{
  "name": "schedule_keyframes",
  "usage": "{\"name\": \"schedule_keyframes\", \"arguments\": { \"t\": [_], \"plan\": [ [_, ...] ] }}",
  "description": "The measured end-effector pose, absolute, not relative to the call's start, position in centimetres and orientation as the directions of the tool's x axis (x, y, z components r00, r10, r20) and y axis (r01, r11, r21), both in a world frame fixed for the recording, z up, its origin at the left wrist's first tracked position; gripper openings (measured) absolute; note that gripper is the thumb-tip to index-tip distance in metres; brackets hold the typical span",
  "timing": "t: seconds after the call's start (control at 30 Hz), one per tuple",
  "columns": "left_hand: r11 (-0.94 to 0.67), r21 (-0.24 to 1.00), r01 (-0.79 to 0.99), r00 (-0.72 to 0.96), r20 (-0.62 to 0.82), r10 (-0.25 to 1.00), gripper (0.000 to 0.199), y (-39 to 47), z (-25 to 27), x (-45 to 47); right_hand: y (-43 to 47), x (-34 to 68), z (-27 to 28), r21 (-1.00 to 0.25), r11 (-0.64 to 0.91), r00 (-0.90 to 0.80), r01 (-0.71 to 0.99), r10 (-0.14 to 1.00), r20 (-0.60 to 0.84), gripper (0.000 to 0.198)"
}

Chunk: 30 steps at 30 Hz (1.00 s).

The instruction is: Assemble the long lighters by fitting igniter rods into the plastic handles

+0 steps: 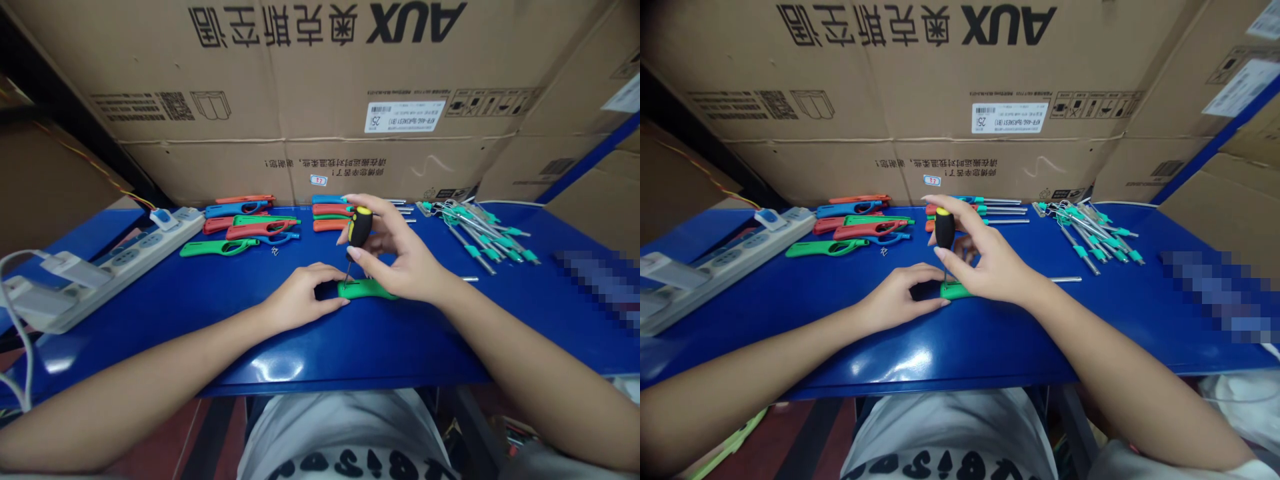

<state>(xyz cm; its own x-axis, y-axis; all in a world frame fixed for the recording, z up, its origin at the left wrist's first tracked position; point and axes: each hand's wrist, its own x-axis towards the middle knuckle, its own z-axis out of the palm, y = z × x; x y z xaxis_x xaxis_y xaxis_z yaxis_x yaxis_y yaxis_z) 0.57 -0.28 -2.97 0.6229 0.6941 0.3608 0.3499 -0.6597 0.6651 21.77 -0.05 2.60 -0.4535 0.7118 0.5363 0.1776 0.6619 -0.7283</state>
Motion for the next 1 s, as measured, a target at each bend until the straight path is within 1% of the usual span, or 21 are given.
{"name": "schedule_keyframes", "arguments": {
  "t": [0.07, 0.1, 0.17, 0.23, 0.33, 0.4, 0.43, 0.47, 0.57, 0.6, 0.63, 0.67, 0.77, 0.8, 0.83, 0.9, 0.97, 1.0],
  "plan": [
    [-0.638, 0.672, 0.376, 0.615, 0.334, 0.714, 0.026, -0.3, -2.9, 0.6, 0.0, 21.8, 2.8, -0.768, 0.62, -0.477, 0.162, 0.73, 0.489, 0.065],
    [-0.625, 0.676, 0.389, 0.61, 0.32, 0.725, 0.025, -0.4, -2.9, 0.6, 0.1, 21.9, 2.8, -0.768, 0.618, -0.481, 0.166, 0.731, 0.484, 0.065],
    [-0.608, 0.684, 0.402, 0.603, 0.302, 0.738, 0.024, -0.4, -3.0, 0.5, 0.3, 21.9, 2.5, -0.727, 0.655, -0.474, 0.206, 0.717, 0.512, 0.064],
    [-0.606, 0.691, 0.394, 0.599, 0.307, 0.739, 0.023, -0.4, -3.0, 0.5, 0.5, 22.0, 2.1, -0.637, 0.712, -0.46, 0.295, 0.69, 0.559, 0.063],
    [-0.611, 0.692, 0.384, 0.591, 0.324, 0.739, 0.022, -0.4, -3.0, 0.6, 0.6, 22.1, 1.7, -0.41, 0.79, -0.457, 0.456, 0.603, 0.654, 0.06],
    [-0.615, 0.69, 0.382, 0.587, 0.333, 0.738, 0.022, -0.4, -3.0, 0.6, 0.3, 22.0, 1.8, -0.285, 0.82, -0.479, 0.497, 0.533, 0.698, 0.058],
    [-0.615, 0.691, 0.379, 0.587, 0.334, 0.737, 0.022, -0.3, -3.0, 0.6, 0.2, 21.9, 1.9, -0.269, 0.83, -0.492, 0.489, 0.517, 0.701, 0.056],
    [-0.615, 0.693, 0.376, 0.59, 0.332, 0.736, 0.021, -0.3, -3.0, 0.6, 0.0, 21.7, 2.1, -0.286, 0.837, -0.504, 0.466, 0.517, 0.691, 0.055],
    [-0.611, 0.701, 0.368, 0.6, 0.323, 0.732, 0.022, -0.3, -3.1, 0.6, -0.5, 21.4, 2.6, -0.409, 0.822, -0.52, 0.396, 0.568, 0.638, 0.053],
    [-0.611, 0.702, 0.367, 0.601, 0.322, 0.731, 0.022, -0.3, -3.1, 0.6, -0.7, 21.3, 2.8, -0.419, 0.818, -0.516, 0.395, 0.575, 0.636, 0.051],
    [-0.611, 0.701, 0.369, 0.6, 0.322, 0.732, 0.022, -0.3, -3.1, 0.6, -0.7, 21.3, 2.9, -0.399, 0.818, -0.505, 0.415, 0.572, 0.647, 0.049],
    [-0.612, 0.699, 0.37, 0.598, 0.325, 0.733, 0.023, -0.3, -3.2, 0.6, -0.7, 21.4, 3.0, -0.355, 0.819, -0.488, 0.451, 0.559, 0.67, 0.046],
    [-0.62, 0.695, 0.363, 0.598, 0.337, 0.728, 0.023, -0.3, -3.2, 0.6, -0.6, 21.7, 3.2, -0.187, 0.812, -0.442, 0.554, 0.477, 0.76, 0.045],
    [-0.624, 0.694, 0.36, 0.6, 0.34, 0.724, 0.023, -0.3, -3.2, 0.6, -0.5, 21.7, 3.2, -0.174, 0.809, -0.431, 0.561, 0.466, 0.773, 0.044],
    [-0.627, 0.693, 0.356, 0.604, 0.341, 0.72, 0.023, -0.3, -3.2, 0.6, -0.4, 21.7, 3.2, -0.199, 0.812, -0.423, 0.549, 0.475, 0.771, 0.042],
    [-0.628, 0.693, 0.354, 0.613, 0.335, 0.715, 0.024, -0.3, -3.2, 0.7, -0.3, 21.6, 3.3, -0.326, 0.813, -0.426, 0.482, 0.543, 0.724, 0.038],
    [-0.628, 0.693, 0.356, 0.619, 0.329, 0.714, 0.024, -0.4, -3.2, 0.7, -0.2, 21.6, 3.3, -0.448, 0.8, -0.459, 0.399, 0.597, 0.658, 0.041],
    [-0.63, 0.69, 0.356, 0.621, 0.329, 0.711, 0.024, -0.4, -3.2, 0.7, -0.2, 21.6, 3.4, -0.466, 0.799, -0.471, 0.38, 0.6, 0.646, 0.041]
  ]
}}
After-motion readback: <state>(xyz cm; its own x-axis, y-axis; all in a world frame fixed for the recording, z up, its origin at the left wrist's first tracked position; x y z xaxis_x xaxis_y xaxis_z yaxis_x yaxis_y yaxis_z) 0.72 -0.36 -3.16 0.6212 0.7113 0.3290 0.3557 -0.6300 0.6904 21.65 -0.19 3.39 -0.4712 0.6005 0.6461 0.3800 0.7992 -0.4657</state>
